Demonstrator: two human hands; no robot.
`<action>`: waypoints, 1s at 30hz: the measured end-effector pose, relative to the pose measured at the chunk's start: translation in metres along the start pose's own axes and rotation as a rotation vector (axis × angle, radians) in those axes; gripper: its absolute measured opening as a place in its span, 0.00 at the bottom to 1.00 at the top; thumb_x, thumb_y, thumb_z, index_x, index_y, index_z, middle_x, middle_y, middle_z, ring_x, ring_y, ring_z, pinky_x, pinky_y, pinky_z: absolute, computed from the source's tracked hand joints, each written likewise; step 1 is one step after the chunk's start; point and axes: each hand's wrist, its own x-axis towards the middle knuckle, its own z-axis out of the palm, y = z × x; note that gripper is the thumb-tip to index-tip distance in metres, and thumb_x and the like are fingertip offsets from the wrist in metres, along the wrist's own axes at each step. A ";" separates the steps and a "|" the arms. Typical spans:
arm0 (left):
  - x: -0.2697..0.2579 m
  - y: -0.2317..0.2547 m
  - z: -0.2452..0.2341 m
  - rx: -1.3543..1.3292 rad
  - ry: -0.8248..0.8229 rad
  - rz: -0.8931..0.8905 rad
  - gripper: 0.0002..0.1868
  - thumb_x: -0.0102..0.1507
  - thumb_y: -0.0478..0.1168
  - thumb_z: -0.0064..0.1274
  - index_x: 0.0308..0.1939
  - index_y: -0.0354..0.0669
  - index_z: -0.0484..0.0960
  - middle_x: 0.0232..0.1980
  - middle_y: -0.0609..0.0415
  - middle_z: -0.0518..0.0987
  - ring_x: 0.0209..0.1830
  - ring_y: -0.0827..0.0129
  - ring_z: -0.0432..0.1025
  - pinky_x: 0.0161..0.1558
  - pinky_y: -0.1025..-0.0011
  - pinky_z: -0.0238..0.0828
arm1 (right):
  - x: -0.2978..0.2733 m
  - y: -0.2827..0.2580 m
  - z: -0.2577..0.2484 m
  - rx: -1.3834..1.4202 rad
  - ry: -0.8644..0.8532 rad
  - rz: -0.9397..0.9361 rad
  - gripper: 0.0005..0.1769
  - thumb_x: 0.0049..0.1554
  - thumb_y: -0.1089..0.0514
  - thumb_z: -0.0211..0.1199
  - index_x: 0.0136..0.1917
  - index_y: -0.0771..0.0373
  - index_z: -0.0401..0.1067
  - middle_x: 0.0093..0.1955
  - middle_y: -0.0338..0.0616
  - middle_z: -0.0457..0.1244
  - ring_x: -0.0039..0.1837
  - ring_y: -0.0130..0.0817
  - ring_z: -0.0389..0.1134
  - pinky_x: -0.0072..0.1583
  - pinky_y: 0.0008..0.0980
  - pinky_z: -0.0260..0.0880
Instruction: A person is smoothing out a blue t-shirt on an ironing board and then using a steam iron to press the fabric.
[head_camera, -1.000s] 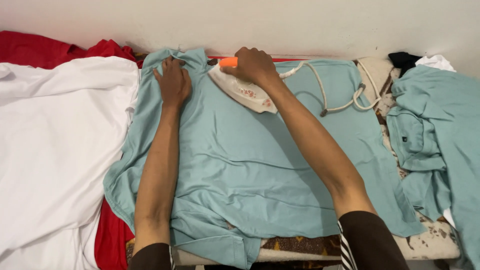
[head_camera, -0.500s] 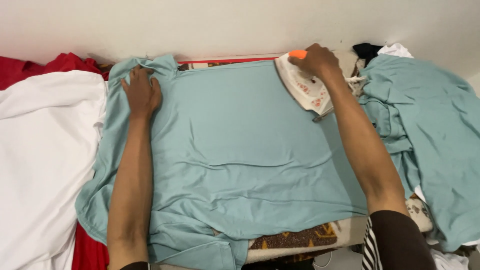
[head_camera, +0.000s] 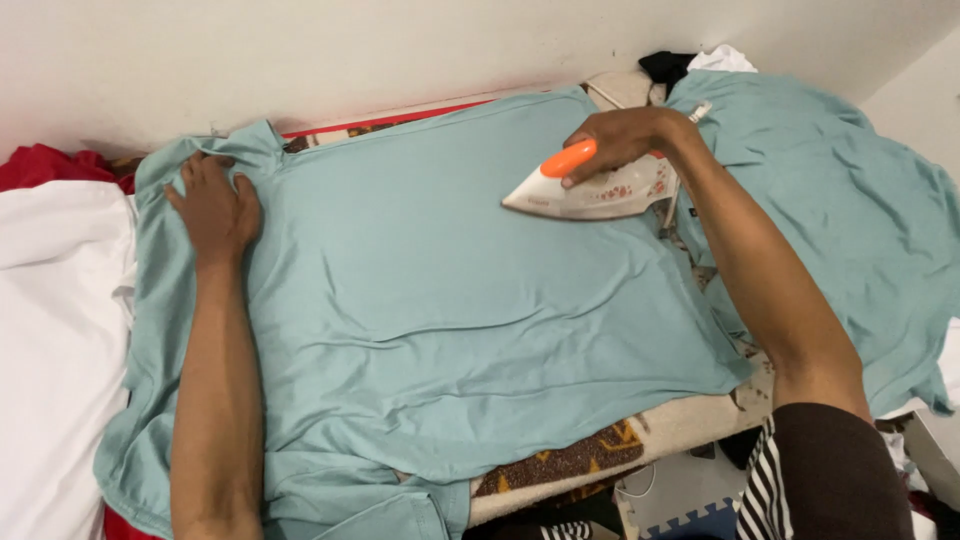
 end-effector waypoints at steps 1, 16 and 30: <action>0.000 0.000 0.000 -0.005 -0.004 0.007 0.15 0.68 0.38 0.43 0.56 0.37 0.76 0.64 0.40 0.72 0.70 0.44 0.60 0.64 0.30 0.38 | -0.008 -0.002 0.005 0.005 0.002 0.007 0.22 0.55 0.41 0.70 0.35 0.57 0.65 0.30 0.37 0.56 0.32 0.31 0.52 0.38 0.32 0.48; -0.005 0.005 0.005 0.100 0.094 0.075 0.13 0.70 0.40 0.46 0.55 0.37 0.77 0.58 0.42 0.73 0.64 0.44 0.63 0.60 0.28 0.45 | -0.082 -0.005 0.071 -0.136 -0.009 0.034 0.20 0.51 0.35 0.70 0.34 0.51 0.73 0.30 0.31 0.62 0.34 0.28 0.58 0.40 0.31 0.50; -0.002 0.012 0.003 0.142 0.026 0.007 0.18 0.72 0.45 0.43 0.57 0.33 0.75 0.67 0.31 0.70 0.71 0.39 0.57 0.62 0.26 0.42 | 0.070 -0.047 0.013 -0.009 0.642 0.053 0.34 0.57 0.33 0.66 0.29 0.54 0.53 0.21 0.35 0.55 0.25 0.34 0.56 0.37 0.36 0.56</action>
